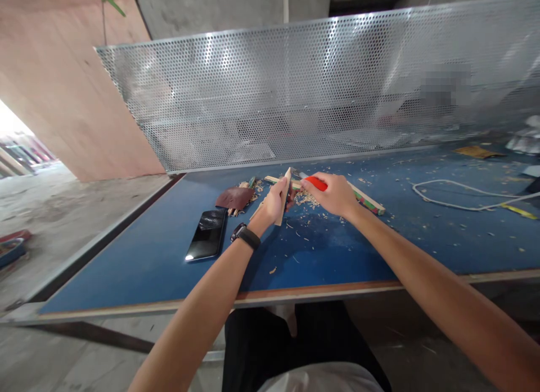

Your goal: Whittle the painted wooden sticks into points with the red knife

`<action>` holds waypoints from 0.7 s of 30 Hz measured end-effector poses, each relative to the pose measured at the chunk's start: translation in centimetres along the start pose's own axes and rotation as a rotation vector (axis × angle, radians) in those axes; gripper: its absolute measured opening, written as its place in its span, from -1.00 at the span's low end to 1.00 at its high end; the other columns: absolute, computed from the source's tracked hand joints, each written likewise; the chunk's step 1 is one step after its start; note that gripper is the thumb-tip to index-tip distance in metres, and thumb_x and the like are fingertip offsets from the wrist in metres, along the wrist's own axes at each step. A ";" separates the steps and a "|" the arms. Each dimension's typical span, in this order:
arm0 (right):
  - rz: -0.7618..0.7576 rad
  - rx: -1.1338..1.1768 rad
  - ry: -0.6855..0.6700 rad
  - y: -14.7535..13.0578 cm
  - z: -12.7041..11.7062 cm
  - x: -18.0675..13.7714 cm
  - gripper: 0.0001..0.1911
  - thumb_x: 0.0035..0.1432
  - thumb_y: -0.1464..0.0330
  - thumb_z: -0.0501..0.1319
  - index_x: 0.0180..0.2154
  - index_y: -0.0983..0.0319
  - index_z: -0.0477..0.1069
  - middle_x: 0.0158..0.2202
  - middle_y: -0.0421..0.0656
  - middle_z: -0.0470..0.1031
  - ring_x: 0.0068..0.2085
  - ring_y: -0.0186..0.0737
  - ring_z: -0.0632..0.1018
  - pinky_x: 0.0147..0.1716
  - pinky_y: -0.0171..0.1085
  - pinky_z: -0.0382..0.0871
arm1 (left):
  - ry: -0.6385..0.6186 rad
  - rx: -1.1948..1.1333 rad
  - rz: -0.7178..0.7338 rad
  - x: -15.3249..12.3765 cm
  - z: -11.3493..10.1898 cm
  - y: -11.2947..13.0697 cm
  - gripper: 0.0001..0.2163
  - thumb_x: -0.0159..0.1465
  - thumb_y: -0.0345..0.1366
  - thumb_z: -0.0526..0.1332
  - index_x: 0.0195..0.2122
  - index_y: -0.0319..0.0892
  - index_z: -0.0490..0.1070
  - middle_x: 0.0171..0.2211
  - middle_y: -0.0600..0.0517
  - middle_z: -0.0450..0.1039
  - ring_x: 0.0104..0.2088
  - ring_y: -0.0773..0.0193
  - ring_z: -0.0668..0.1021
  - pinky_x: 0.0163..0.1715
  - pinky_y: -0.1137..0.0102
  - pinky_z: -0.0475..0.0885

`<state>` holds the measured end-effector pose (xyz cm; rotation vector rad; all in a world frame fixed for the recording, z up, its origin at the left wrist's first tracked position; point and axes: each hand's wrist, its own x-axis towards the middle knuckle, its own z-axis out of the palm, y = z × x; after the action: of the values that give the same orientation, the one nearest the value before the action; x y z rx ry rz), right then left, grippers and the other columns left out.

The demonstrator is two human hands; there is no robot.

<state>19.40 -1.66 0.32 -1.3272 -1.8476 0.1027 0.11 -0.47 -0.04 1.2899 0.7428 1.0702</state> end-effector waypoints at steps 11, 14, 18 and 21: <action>-0.061 0.063 -0.163 -0.2 0.1 -0.2 -0.51 0.32 -0.14 0.15 -0.26 0.09 0.58 -0.34 -0.11 0.63 -0.33 -0.09 0.54 -0.34 -0.14 0.25 | 0.057 0.002 -0.060 0.5 -0.3 -0.1 -0.67 0.49 -0.04 -0.07 -0.32 -0.12 0.24 -0.56 0.15 0.13 -0.68 0.42 0.17 -0.66 0.45 0.00; -0.065 0.104 -0.194 -0.1 -0.2 -0.1 -0.48 0.33 -0.16 0.14 -0.28 0.10 0.59 -0.37 -0.14 0.60 -0.36 -0.13 0.51 -0.35 -0.15 0.24 | 0.028 -0.003 -0.041 0.5 -0.4 -0.2 -0.73 0.44 -0.06 0.02 -0.31 -0.12 0.25 -0.55 0.16 0.14 -0.67 0.43 0.18 -0.66 0.46 0.01; -0.056 0.126 -0.229 0.2 -0.5 0.0 -0.41 0.31 -0.21 0.12 -0.31 0.12 0.60 -0.43 -0.14 0.56 -0.38 -0.13 0.47 -0.36 -0.15 0.23 | 0.024 0.076 0.002 0.5 -0.7 -0.2 -0.77 0.37 -0.07 0.13 -0.28 -0.11 0.26 -0.52 0.16 0.17 -0.66 0.44 0.21 -0.66 0.48 -0.01; -0.073 0.129 -0.228 0.3 -0.7 0.1 -0.41 0.31 -0.21 0.12 -0.32 0.13 0.59 -0.44 -0.15 0.55 -0.38 -0.13 0.47 -0.36 -0.15 0.22 | 0.031 0.115 0.021 0.6 -0.8 -0.4 -0.75 0.35 -0.04 0.17 -0.27 -0.11 0.28 -0.51 0.16 0.19 -0.65 0.44 0.22 -0.67 0.48 -0.01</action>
<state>20.05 -1.75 0.67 -1.1969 -2.0412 0.3417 -0.35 0.42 -0.48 1.3836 0.8255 1.0799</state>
